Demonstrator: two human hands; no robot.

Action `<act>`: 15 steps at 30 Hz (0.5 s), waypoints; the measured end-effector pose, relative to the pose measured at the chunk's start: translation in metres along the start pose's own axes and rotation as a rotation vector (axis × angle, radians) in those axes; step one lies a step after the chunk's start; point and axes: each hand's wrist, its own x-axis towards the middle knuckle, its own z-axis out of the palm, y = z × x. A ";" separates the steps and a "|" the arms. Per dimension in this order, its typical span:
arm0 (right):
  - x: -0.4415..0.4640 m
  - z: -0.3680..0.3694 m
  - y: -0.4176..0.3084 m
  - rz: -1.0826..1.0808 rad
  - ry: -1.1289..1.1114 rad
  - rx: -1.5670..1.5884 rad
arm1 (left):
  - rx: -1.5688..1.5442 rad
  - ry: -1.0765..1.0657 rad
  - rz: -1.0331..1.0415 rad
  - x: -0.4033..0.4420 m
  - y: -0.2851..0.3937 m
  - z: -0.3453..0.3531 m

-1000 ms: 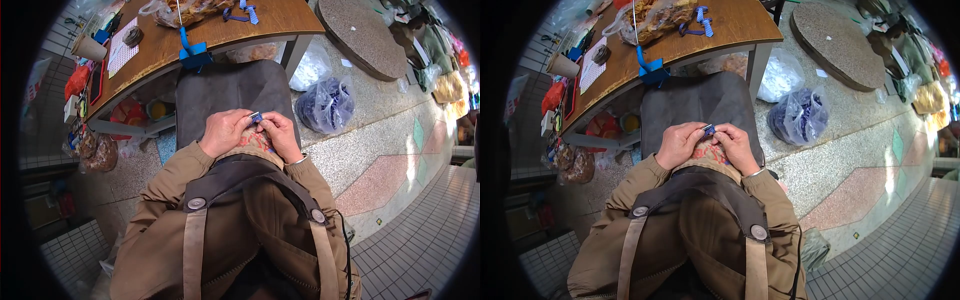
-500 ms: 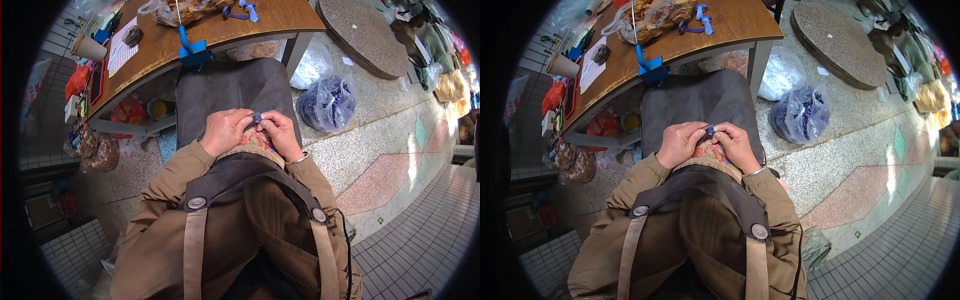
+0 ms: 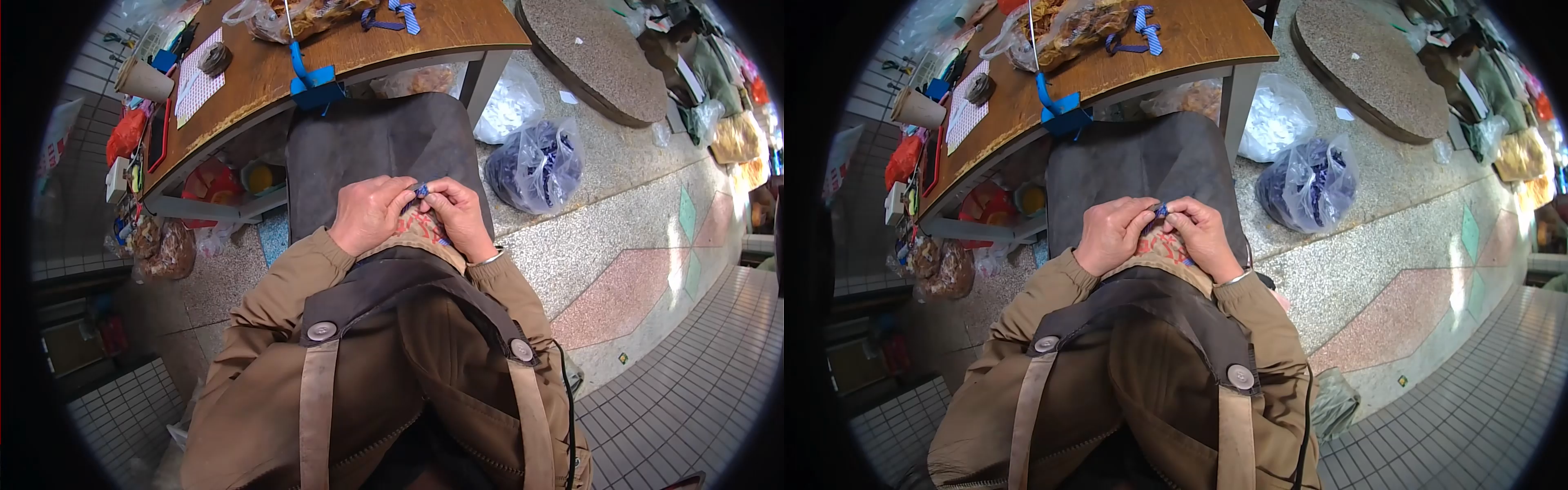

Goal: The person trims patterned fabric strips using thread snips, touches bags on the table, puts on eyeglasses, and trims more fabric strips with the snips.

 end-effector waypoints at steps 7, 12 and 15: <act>0.000 -0.001 -0.001 0.015 -0.005 0.014 | -0.134 -0.013 -0.067 0.001 -0.001 0.001; 0.000 -0.002 0.000 0.019 -0.014 0.004 | -0.133 -0.039 -0.076 0.002 0.000 -0.001; 0.000 -0.003 0.000 0.021 -0.024 0.001 | -0.121 -0.053 -0.069 0.001 -0.001 0.000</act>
